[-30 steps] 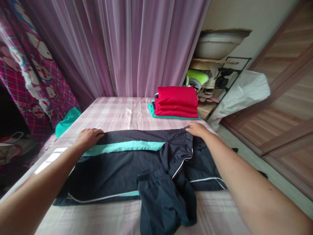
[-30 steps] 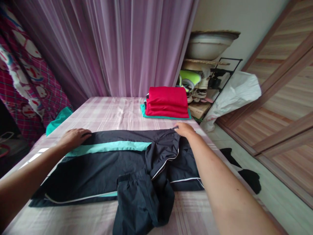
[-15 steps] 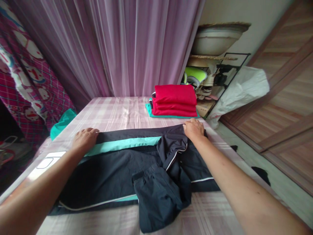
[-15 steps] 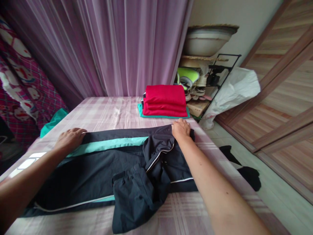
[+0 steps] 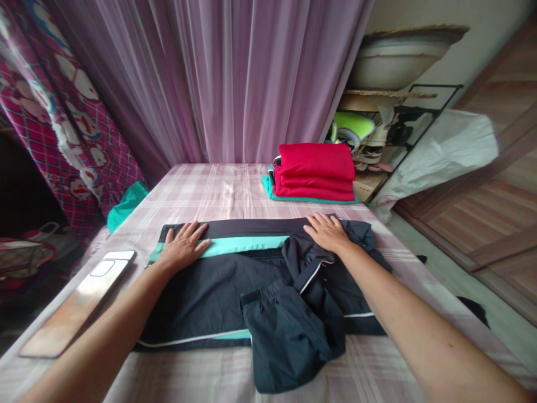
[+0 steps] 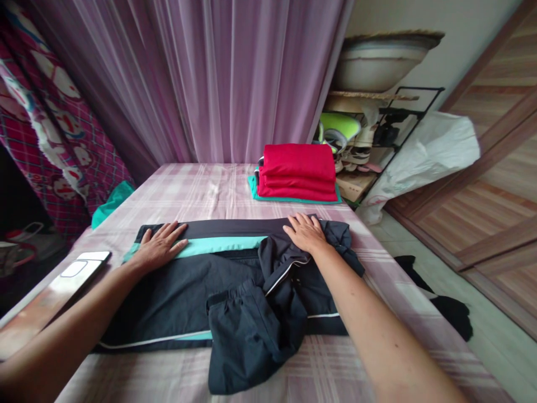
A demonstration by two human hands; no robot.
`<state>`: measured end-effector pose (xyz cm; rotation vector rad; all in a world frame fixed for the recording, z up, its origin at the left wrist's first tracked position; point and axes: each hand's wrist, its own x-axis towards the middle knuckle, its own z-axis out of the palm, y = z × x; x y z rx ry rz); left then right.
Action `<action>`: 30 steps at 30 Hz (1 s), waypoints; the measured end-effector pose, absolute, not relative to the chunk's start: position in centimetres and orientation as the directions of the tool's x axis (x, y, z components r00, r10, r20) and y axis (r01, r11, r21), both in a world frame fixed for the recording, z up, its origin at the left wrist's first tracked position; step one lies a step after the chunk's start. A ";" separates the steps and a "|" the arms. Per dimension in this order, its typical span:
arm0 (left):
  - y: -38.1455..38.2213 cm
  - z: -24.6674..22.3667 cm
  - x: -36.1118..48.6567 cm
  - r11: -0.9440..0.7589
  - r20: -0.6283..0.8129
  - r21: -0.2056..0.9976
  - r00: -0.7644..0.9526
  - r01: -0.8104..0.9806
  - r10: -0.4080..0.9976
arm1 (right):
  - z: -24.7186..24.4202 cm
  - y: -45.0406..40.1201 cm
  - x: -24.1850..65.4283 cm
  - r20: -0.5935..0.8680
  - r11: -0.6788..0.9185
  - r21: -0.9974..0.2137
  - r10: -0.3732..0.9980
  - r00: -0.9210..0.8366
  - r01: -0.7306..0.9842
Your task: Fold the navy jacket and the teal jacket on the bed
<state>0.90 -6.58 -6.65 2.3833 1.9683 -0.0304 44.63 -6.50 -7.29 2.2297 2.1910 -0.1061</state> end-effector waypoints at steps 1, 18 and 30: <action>-6.6 -6.6 0.9 -0.188 -0.045 0.030 0.189 0.982 0.981 | -7.3 -6.4 45.0 -0.055 -0.019 -0.033 0.998 0.017 0.999; -12.7 -2.4 6.5 -0.533 0.122 0.269 0.521 0.802 0.845 | -6.2 -15.5 47.7 -0.004 0.183 -0.697 0.966 -0.260 0.693; -15.8 1.7 8.9 -0.549 -0.114 0.484 0.671 0.681 0.733 | -7.8 -14.4 47.3 0.103 0.235 -0.643 0.970 -0.222 0.729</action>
